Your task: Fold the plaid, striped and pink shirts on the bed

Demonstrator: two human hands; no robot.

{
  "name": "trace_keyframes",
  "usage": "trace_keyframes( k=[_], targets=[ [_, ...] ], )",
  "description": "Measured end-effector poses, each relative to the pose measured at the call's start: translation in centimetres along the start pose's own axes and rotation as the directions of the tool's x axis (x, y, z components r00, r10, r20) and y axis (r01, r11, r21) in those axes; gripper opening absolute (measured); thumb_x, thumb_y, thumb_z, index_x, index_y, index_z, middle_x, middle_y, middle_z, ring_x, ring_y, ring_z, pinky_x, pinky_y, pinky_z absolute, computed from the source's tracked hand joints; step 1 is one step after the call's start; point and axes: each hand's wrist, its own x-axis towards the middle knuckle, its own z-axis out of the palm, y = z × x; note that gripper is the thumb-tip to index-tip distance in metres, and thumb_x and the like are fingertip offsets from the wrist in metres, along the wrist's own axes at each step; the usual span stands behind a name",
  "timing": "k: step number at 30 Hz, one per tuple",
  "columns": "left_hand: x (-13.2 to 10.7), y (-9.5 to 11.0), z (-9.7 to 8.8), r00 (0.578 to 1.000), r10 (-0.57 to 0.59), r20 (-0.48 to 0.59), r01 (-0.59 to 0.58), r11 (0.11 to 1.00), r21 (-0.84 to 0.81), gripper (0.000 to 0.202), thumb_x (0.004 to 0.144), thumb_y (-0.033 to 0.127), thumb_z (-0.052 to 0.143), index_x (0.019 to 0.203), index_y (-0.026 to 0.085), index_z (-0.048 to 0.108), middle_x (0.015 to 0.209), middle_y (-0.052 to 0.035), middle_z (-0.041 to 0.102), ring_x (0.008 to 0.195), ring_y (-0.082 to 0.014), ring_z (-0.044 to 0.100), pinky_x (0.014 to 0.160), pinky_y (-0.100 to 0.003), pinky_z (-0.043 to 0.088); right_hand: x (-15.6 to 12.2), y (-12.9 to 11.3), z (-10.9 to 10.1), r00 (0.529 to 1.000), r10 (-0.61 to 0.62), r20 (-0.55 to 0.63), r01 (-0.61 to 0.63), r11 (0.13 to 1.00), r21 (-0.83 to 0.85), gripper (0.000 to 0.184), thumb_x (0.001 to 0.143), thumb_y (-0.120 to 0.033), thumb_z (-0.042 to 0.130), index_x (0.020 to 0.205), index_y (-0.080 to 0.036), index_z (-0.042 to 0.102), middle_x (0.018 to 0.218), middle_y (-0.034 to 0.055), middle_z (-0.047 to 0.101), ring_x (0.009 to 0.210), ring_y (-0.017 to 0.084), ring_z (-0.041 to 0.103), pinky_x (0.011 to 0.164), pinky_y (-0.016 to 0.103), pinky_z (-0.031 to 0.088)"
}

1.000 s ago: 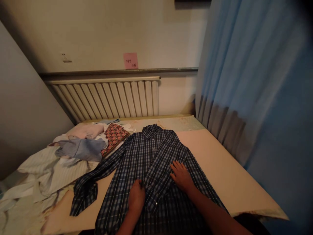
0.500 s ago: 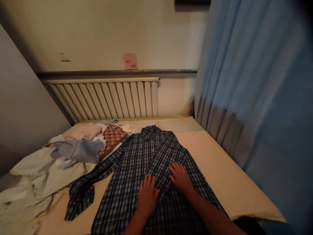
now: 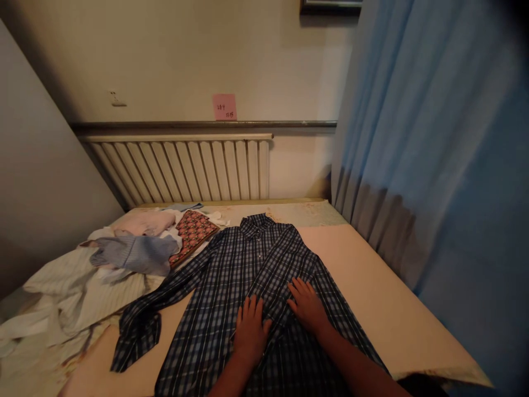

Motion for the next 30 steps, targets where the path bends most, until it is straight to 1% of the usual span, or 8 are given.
trace_keyframes(
  k=[3,5,7,10,13,21,27,30],
  targets=[
    [0.2,0.5,-0.4,0.998,0.047,-0.049,-0.047,0.999,0.011,0.057,0.088,0.033,0.045,0.144,0.020,0.039,0.156,-0.0076,0.028,0.145,-0.0304,0.018,0.115,-0.054,0.022,0.0,0.0,0.2,1.000,-0.001,-0.008,0.001,1.000,-0.002,0.047,0.093,-0.039,0.044,0.137,-0.021,0.049,0.147,0.0092,0.043,0.139,0.028,0.033,0.114,0.051,0.023],
    [0.3,0.7,-0.1,0.993,0.101,-0.060,-0.101,0.995,0.014,0.059,0.088,0.031,0.045,0.145,0.021,0.037,0.157,-0.0067,0.027,0.145,-0.0292,0.018,0.116,-0.055,0.022,0.1,0.0,0.2,1.000,-0.002,-0.004,0.002,1.000,-0.005,0.048,0.093,-0.038,0.045,0.137,-0.021,0.048,0.147,0.0097,0.043,0.139,0.028,0.033,0.114,0.051,0.023],
    [0.3,0.7,0.5,0.992,0.117,-0.043,-0.117,0.993,0.014,0.059,0.088,0.032,0.045,0.145,0.021,0.037,0.156,-0.0062,0.028,0.145,-0.0288,0.020,0.115,-0.055,0.023,0.1,-0.1,0.2,1.000,0.000,0.000,0.000,1.000,-0.006,0.048,0.093,-0.038,0.045,0.137,-0.020,0.048,0.147,0.0099,0.043,0.139,0.028,0.033,0.114,0.051,0.023],
    [0.2,0.6,1.5,0.994,0.109,-0.010,-0.109,0.994,0.015,0.057,0.088,0.033,0.045,0.144,0.022,0.039,0.155,-0.0053,0.030,0.144,-0.0290,0.022,0.115,-0.055,0.024,0.0,-0.1,0.1,1.000,-0.004,-0.005,0.004,1.000,-0.007,0.047,0.094,-0.038,0.043,0.137,-0.021,0.048,0.147,0.0094,0.043,0.139,0.028,0.032,0.114,0.050,0.023],
    [0.1,0.4,1.9,0.993,0.115,-0.011,-0.115,0.993,0.020,0.057,0.089,0.034,0.044,0.144,0.023,0.039,0.155,-0.0042,0.030,0.144,-0.0289,0.022,0.115,-0.055,0.024,0.0,0.0,0.3,1.000,-0.006,-0.011,0.006,1.000,-0.006,0.048,0.095,-0.041,0.041,0.138,-0.021,0.048,0.148,0.0088,0.042,0.139,0.028,0.032,0.114,0.050,0.023],
    [-0.1,0.4,1.4,0.993,0.114,-0.023,-0.114,0.993,0.004,0.057,0.090,0.037,0.042,0.145,0.022,0.037,0.155,-0.0029,0.030,0.144,-0.0286,0.022,0.115,-0.053,0.024,0.0,-0.1,0.2,1.000,-0.008,-0.020,0.007,1.000,-0.024,0.048,0.096,-0.042,0.040,0.138,-0.021,0.048,0.147,0.0088,0.043,0.139,0.027,0.033,0.114,0.049,0.023],
    [0.0,0.5,1.7,0.995,0.093,-0.034,-0.093,0.996,0.006,0.058,0.090,0.034,0.041,0.145,0.019,0.036,0.155,-0.0033,0.031,0.144,-0.0279,0.023,0.116,-0.052,0.025,0.0,-0.2,0.1,1.000,-0.010,-0.017,0.009,0.999,-0.047,0.047,0.095,-0.040,0.042,0.137,-0.021,0.049,0.147,0.0092,0.044,0.138,0.027,0.034,0.113,0.048,0.024],
    [0.0,0.5,1.7,0.994,0.106,-0.041,-0.105,0.994,0.011,0.057,0.091,0.034,0.040,0.146,0.019,0.035,0.155,-0.0038,0.030,0.144,-0.0283,0.023,0.115,-0.053,0.025,0.0,-0.1,0.1,1.000,-0.016,-0.012,0.015,0.998,-0.060,0.047,0.095,-0.039,0.042,0.137,-0.021,0.048,0.147,0.0092,0.043,0.138,0.026,0.033,0.114,0.048,0.024]
  ],
)
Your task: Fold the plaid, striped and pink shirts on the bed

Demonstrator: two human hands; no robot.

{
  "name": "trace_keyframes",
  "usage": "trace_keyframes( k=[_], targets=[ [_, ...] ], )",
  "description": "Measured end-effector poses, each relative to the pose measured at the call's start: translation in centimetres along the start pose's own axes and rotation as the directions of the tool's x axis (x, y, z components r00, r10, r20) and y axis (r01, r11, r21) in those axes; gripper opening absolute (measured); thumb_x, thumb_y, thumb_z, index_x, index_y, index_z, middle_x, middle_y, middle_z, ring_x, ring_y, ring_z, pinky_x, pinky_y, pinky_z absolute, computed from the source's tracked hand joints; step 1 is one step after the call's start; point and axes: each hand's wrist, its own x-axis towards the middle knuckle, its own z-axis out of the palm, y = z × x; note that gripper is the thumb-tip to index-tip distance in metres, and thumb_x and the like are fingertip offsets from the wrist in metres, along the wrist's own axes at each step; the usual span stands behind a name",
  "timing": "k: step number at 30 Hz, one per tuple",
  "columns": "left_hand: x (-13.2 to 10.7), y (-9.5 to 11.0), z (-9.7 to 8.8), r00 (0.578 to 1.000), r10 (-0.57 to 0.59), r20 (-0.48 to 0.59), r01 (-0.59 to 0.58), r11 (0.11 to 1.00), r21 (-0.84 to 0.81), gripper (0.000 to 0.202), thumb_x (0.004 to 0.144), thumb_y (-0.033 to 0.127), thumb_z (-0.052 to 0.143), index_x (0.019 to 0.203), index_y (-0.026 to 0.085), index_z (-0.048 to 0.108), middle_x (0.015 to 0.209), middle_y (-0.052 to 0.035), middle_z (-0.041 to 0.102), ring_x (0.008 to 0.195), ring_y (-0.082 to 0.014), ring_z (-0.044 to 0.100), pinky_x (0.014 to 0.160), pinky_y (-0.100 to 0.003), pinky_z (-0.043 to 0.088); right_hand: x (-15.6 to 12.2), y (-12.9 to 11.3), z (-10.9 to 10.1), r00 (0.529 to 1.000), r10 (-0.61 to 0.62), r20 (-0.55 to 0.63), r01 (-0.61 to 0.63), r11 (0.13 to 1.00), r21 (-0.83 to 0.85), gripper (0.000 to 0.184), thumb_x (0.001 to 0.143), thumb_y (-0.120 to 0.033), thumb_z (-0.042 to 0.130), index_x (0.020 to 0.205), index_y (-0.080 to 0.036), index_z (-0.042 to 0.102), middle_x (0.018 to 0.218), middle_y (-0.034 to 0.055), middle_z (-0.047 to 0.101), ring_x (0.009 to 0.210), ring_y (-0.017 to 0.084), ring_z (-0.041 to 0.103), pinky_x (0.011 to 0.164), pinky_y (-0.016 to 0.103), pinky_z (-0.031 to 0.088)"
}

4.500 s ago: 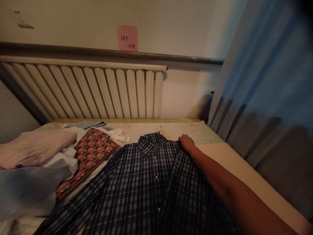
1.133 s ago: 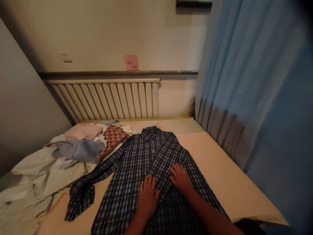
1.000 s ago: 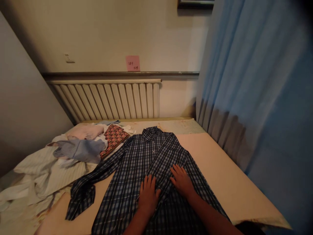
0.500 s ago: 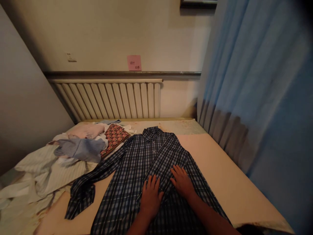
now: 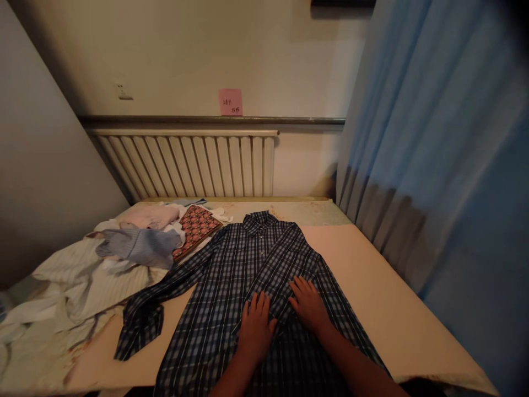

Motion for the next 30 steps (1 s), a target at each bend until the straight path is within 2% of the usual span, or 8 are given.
trace_keyframes(
  k=[8,17,26,30],
  targets=[
    [0.1,-0.2,0.5,1.000,0.006,-0.009,-0.006,1.000,-0.001,0.056,0.092,0.038,0.038,0.146,0.022,0.036,0.155,-0.0036,0.031,0.144,-0.0288,0.022,0.115,-0.053,0.025,0.0,0.1,0.0,1.000,0.011,0.003,-0.011,1.000,0.019,0.048,0.095,-0.044,0.042,0.137,-0.021,0.049,0.147,0.0094,0.043,0.139,0.026,0.033,0.114,0.048,0.023],
    [-0.2,-0.2,0.5,0.999,0.007,-0.036,-0.007,1.000,-0.012,0.055,0.093,0.039,0.037,0.145,0.023,0.037,0.155,-0.0033,0.031,0.144,-0.0283,0.023,0.115,-0.053,0.025,0.0,-0.2,-0.4,1.000,-0.005,-0.002,0.005,1.000,-0.012,0.047,0.094,-0.037,0.044,0.137,-0.020,0.048,0.146,0.0096,0.044,0.138,0.027,0.035,0.113,0.049,0.026],
    [-0.1,0.0,0.1,1.000,-0.023,0.017,0.025,0.991,-0.131,0.057,0.089,0.038,0.044,0.144,0.023,0.038,0.155,-0.0032,0.031,0.145,-0.0273,0.021,0.116,-0.054,0.022,-0.3,0.3,0.4,0.999,-0.037,-0.034,0.037,0.999,-0.010,0.046,0.094,-0.038,0.044,0.135,-0.019,0.051,0.145,0.0106,0.045,0.137,0.028,0.037,0.112,0.050,0.028],
    [-0.6,-1.1,-0.8,0.996,-0.091,0.026,0.094,0.968,-0.232,0.056,0.089,0.030,0.044,0.143,0.018,0.039,0.153,-0.0075,0.036,0.144,-0.0247,0.025,0.116,-0.050,0.025,-0.4,0.6,1.3,0.998,-0.046,-0.045,0.046,0.999,-0.003,0.047,0.095,-0.041,0.041,0.135,-0.018,0.051,0.145,0.0104,0.046,0.137,0.028,0.036,0.112,0.051,0.027]
  ],
)
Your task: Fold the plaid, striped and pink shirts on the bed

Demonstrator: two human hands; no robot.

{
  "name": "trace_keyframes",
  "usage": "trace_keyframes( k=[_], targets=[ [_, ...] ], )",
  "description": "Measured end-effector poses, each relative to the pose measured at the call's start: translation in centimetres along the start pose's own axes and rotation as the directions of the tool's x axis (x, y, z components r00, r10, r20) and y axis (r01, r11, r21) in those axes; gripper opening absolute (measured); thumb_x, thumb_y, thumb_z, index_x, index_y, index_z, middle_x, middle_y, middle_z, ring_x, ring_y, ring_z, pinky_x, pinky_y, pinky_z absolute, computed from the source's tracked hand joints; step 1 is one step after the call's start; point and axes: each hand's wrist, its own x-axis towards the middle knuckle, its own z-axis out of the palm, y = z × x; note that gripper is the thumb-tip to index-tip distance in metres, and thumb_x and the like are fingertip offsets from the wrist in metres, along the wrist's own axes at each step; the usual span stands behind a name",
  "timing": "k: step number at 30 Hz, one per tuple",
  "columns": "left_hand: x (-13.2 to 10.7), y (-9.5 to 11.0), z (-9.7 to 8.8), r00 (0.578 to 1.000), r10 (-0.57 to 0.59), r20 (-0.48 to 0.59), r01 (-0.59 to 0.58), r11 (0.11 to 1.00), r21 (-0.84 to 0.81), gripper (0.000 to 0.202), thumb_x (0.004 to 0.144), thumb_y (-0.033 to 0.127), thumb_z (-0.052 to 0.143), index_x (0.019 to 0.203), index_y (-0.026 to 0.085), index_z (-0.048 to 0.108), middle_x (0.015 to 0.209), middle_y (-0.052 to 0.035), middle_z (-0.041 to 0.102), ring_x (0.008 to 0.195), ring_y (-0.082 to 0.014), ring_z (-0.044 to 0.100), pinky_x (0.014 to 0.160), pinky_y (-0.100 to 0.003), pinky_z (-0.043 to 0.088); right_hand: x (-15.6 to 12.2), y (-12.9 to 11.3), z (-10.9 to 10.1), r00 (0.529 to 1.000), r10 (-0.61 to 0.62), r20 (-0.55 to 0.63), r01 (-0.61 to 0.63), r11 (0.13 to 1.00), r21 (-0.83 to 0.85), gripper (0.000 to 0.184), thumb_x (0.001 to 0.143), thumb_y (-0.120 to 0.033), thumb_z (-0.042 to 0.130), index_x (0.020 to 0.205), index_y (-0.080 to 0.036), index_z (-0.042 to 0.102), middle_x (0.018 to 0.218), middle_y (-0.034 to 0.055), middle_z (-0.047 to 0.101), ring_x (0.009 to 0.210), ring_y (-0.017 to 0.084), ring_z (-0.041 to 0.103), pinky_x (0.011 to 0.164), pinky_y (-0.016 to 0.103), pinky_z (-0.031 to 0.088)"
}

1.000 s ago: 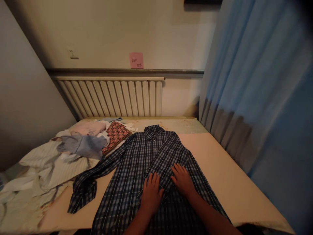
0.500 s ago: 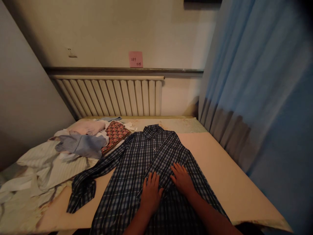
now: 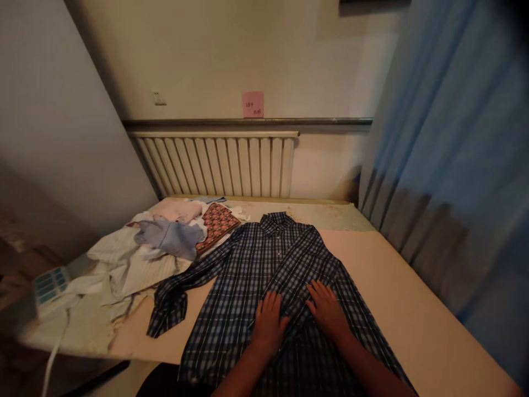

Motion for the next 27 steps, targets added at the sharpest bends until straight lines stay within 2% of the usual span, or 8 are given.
trace_keyframes(
  k=[5,9,11,15,19,21,23,27],
  targets=[
    [-1.4,-5.5,-3.8,0.953,-0.152,-0.261,0.132,0.987,-0.094,0.052,0.090,0.026,0.038,0.141,0.016,0.038,0.148,-0.0126,0.042,0.141,-0.0231,0.032,0.114,-0.047,0.030,-0.2,0.2,0.5,1.000,-0.006,0.000,0.006,1.000,0.009,0.048,0.094,-0.041,0.040,0.135,-0.019,0.052,0.145,0.0103,0.046,0.137,0.029,0.037,0.112,0.052,0.027],
    [-3.6,-12.4,-8.7,0.835,-0.278,-0.475,0.271,0.959,-0.084,0.054,0.090,0.028,0.038,0.142,0.014,0.033,0.147,-0.0172,0.040,0.139,-0.0280,0.033,0.112,-0.051,0.032,-0.1,0.1,0.5,1.000,0.002,0.013,-0.002,1.000,-0.002,0.048,0.094,-0.042,0.040,0.134,-0.018,0.054,0.145,0.0107,0.046,0.137,0.030,0.037,0.112,0.051,0.027],
    [-4.9,-15.6,-10.9,0.753,-0.369,-0.545,0.410,0.911,-0.050,0.055,0.090,0.031,0.039,0.141,0.012,0.034,0.148,-0.0198,0.037,0.140,-0.0314,0.030,0.110,-0.053,0.031,-0.1,0.1,0.4,1.000,0.010,0.024,-0.010,1.000,-0.008,0.048,0.094,-0.041,0.040,0.134,-0.018,0.054,0.145,0.0106,0.046,0.137,0.030,0.037,0.112,0.052,0.026],
    [-6.8,-20.8,-13.8,0.604,-0.577,-0.551,0.655,0.752,-0.069,0.063,0.086,0.040,0.043,0.140,0.008,0.032,0.144,-0.0225,0.039,0.135,-0.0367,0.035,0.104,-0.054,0.034,0.0,0.0,0.3,0.999,0.015,0.037,-0.015,1.000,-0.002,0.049,0.094,-0.041,0.041,0.135,-0.018,0.053,0.145,0.0101,0.045,0.137,0.029,0.036,0.113,0.051,0.026],
    [-6.9,-23.9,-15.0,0.503,-0.769,-0.395,0.764,0.610,-0.213,0.072,0.079,0.048,0.049,0.137,0.006,0.036,0.130,-0.0262,0.052,0.123,-0.0448,0.046,0.093,-0.057,0.039,0.0,0.0,0.3,1.000,0.010,0.030,-0.010,1.000,-0.010,0.050,0.095,-0.043,0.038,0.135,-0.018,0.052,0.146,0.0097,0.045,0.137,0.029,0.036,0.113,0.050,0.026],
    [-6.4,-24.7,-15.4,0.493,-0.819,-0.294,0.749,0.572,-0.334,0.063,0.074,0.046,0.054,0.124,0.009,0.050,0.115,-0.0237,0.062,0.116,-0.0467,0.051,0.090,-0.058,0.040,0.0,0.1,0.4,1.000,0.011,0.027,-0.011,1.000,-0.015,0.050,0.095,-0.043,0.038,0.136,-0.018,0.052,0.145,0.0097,0.046,0.137,0.029,0.036,0.113,0.050,0.026],
    [-5.6,-25.0,-16.1,0.526,-0.814,-0.244,0.696,0.578,-0.427,0.043,0.070,0.043,0.056,0.101,0.013,0.061,0.097,-0.0182,0.068,0.106,-0.0437,0.058,0.087,-0.053,0.043,0.0,0.1,0.4,1.000,0.013,0.025,-0.012,1.000,-0.010,0.049,0.094,-0.042,0.039,0.135,-0.019,0.052,0.145,0.0097,0.046,0.137,0.029,0.037,0.113,0.050,0.027],
    [-3.8,-24.7,-18.6,0.582,-0.771,-0.258,0.559,0.609,-0.563,0.027,0.068,0.040,0.055,0.084,0.018,0.062,0.075,-0.0061,0.067,0.084,-0.0302,0.064,0.072,-0.038,0.048,0.0,0.1,0.3,1.000,0.013,0.015,-0.013,1.000,0.004,0.048,0.094,-0.042,0.040,0.135,-0.020,0.052,0.145,0.0093,0.046,0.137,0.028,0.037,0.112,0.050,0.027]
  ],
)
